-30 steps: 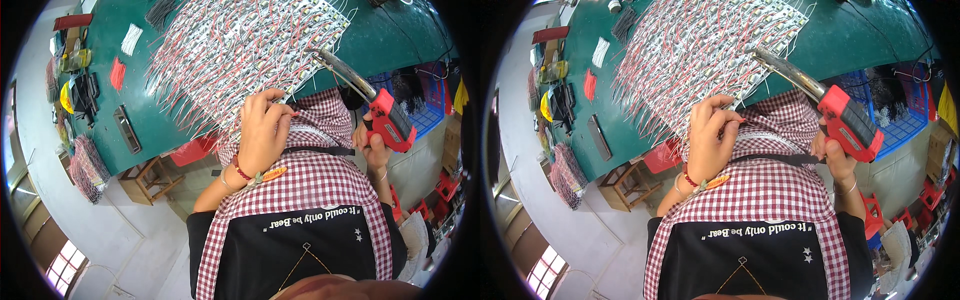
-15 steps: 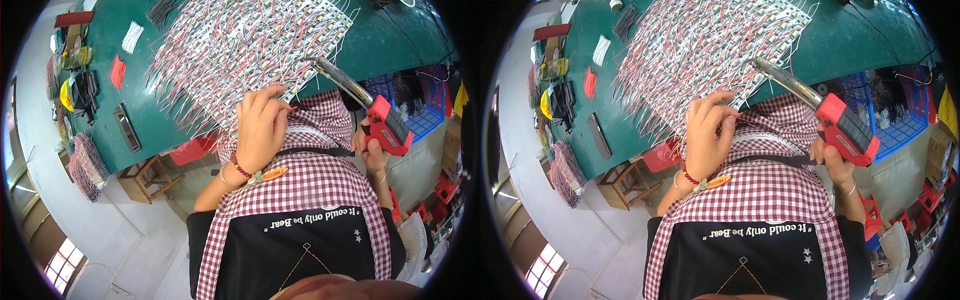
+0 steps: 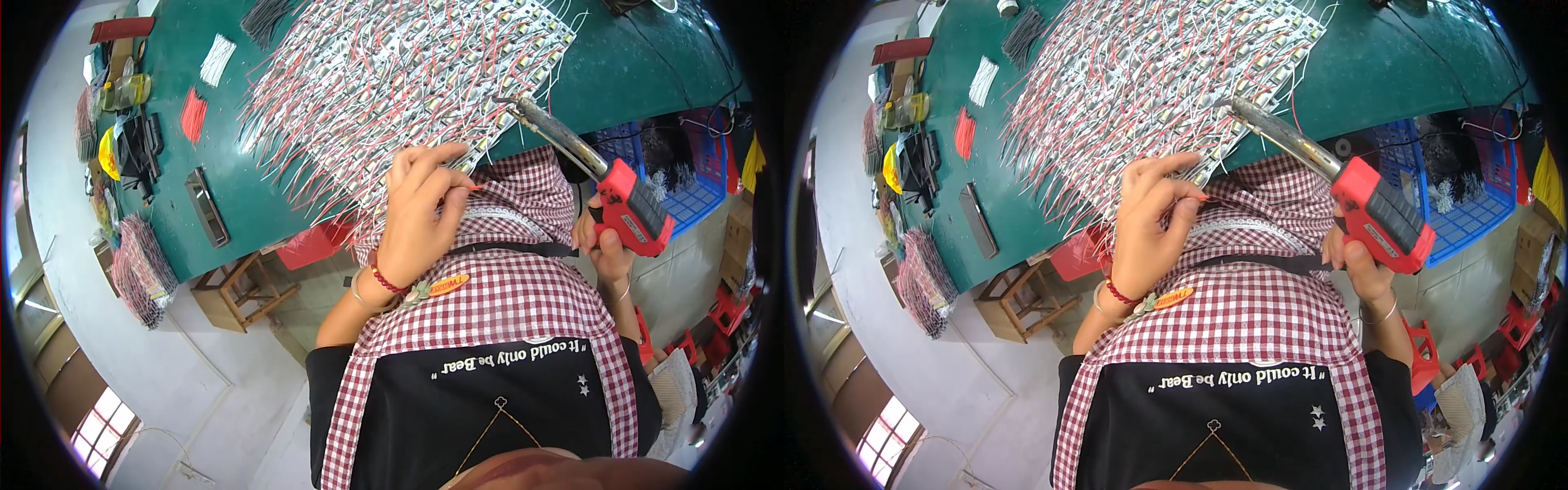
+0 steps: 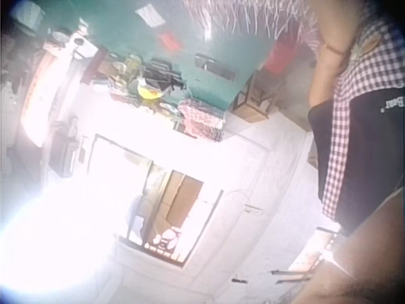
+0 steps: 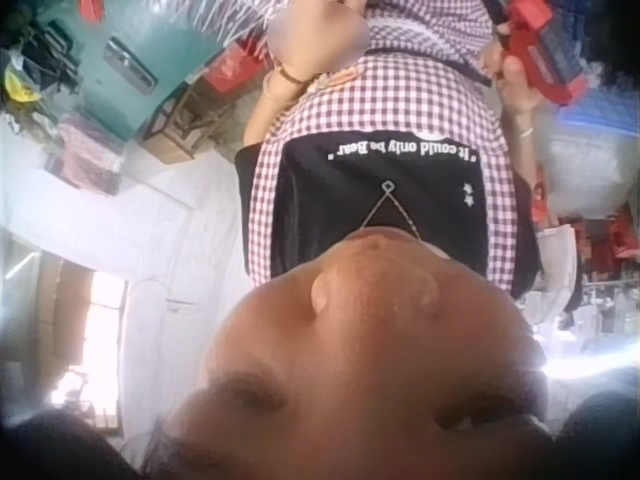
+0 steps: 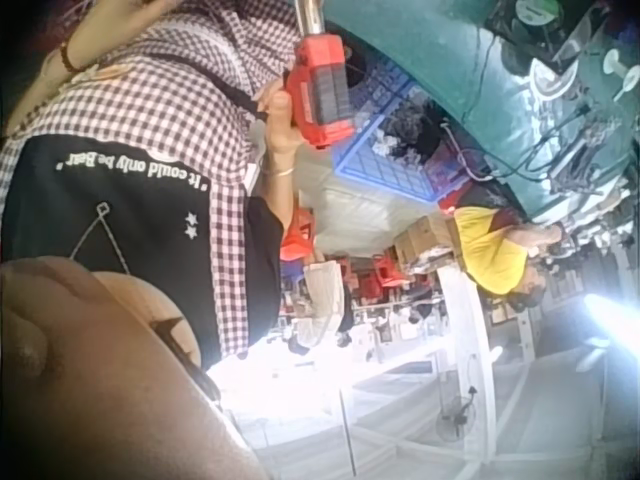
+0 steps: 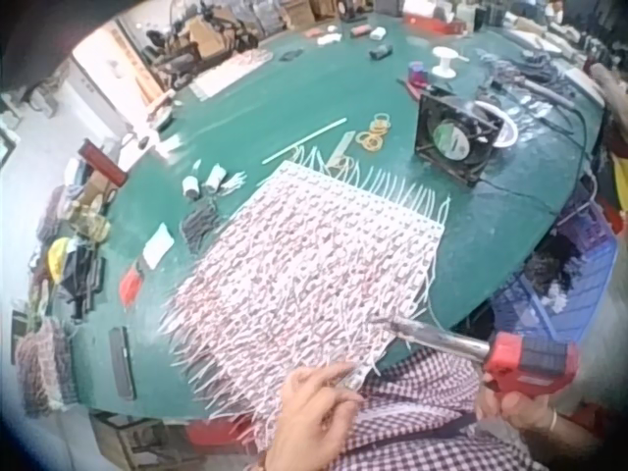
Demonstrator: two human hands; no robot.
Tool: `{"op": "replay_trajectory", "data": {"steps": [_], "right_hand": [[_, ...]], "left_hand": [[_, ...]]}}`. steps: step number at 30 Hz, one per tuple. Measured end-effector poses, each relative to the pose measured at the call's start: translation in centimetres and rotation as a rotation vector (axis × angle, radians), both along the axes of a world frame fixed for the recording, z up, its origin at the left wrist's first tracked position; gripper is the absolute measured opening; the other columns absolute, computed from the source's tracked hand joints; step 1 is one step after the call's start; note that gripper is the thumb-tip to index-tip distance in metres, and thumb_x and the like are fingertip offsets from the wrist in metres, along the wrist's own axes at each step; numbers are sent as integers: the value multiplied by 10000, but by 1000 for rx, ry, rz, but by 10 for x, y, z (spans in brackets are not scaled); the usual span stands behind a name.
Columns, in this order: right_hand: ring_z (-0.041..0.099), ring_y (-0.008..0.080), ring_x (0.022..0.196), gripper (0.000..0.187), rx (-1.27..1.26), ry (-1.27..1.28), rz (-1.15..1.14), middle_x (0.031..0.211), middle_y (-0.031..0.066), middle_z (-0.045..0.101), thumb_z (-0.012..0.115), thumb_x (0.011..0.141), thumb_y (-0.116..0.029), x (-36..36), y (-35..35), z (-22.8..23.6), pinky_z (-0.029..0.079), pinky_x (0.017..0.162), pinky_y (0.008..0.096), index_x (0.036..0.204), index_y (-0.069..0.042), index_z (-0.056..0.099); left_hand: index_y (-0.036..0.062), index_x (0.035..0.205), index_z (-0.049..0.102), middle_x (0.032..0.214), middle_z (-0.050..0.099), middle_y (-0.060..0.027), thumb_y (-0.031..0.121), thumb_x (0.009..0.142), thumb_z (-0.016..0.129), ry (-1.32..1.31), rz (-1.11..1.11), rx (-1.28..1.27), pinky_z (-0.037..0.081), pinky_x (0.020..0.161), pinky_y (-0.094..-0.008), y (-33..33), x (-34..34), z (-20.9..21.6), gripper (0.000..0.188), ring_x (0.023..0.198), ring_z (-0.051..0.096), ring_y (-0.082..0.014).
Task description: The person uses a soldering iron to attach small wires to a large grid of LED lights. They systematically move the soldering iron across the board, applying heat to secure the connections while holding the wires in place with their other hand.
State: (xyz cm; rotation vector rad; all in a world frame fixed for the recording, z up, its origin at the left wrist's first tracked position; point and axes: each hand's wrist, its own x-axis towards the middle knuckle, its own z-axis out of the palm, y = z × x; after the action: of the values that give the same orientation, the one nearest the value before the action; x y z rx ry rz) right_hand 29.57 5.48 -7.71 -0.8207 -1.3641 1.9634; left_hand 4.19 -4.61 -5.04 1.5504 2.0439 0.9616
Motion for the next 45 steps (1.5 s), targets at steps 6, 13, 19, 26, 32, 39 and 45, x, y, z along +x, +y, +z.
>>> {"op": "replay_trajectory", "data": {"steps": [6, 13, 19, 26, 32, 39, 45], "right_hand": [[421, 118, 470, 593, -29, -4, 46, 589, 32, 440, 596, 893, -434, 9, -1, -2, 409, 482, 275, 1200, 46, 431], [479, 141, 585, 421, -61, -6, 167, 681, 47, 483, 576, 912, -230, 29, -11, -18, 444, 555, 306, 1202, 49, 450], [496, 145, 597, 348, -98, 3, 190, 701, 53, 505, 571, 909, -201, 28, -12, -19, 453, 564, 312, 1146, 39, 483], [505, 145, 605, 322, -105, -34, 204, 697, 56, 509, 566, 909, -185, 27, -15, -21, 455, 570, 307, 1128, 39, 487], [524, 143, 622, 226, -131, -72, 205, 701, 60, 537, 573, 915, -178, 21, -17, -18, 458, 584, 297, 1021, 18, 534], [546, 135, 642, 160, -103, -109, 230, 716, 54, 569, 608, 899, -158, 18, -15, -18, 463, 596, 290, 857, -6, 577], [563, 149, 645, 104, -76, -182, 213, 728, 63, 587, 631, 839, -100, 15, -14, -15, 461, 586, 286, 816, -2, 605]], "left_hand": [[67, 911, 688, 742, 524, -39, -54, 702, 693, 280, 102, 157, 401, 577, -307, -4, 7, -9, 242, 674, 507, -199], [55, 916, 685, 720, 511, -41, -64, 690, 692, 393, 50, 185, 411, 562, -313, 7, 0, -22, 255, 651, 502, -194], [59, 903, 675, 720, 491, -54, -78, 695, 664, 399, 73, 134, 415, 570, -321, 10, 0, -15, 249, 653, 505, -207], [70, 936, 669, 739, 473, -60, -96, 682, 641, 409, 61, 100, 414, 572, -325, 10, -6, -13, 305, 661, 501, -208], [62, 942, 670, 736, 470, -60, -99, 674, 634, 411, 53, 102, 412, 581, -324, 9, -7, -15, 314, 664, 499, -209], [36, 931, 670, 730, 472, -62, -98, 655, 630, 434, 40, 126, 412, 586, -332, 10, -6, -18, 309, 670, 500, -216], [32, 934, 668, 736, 470, -63, -96, 642, 617, 424, 8, 143, 412, 602, -334, 10, -11, -17, 323, 687, 497, -220]]}}
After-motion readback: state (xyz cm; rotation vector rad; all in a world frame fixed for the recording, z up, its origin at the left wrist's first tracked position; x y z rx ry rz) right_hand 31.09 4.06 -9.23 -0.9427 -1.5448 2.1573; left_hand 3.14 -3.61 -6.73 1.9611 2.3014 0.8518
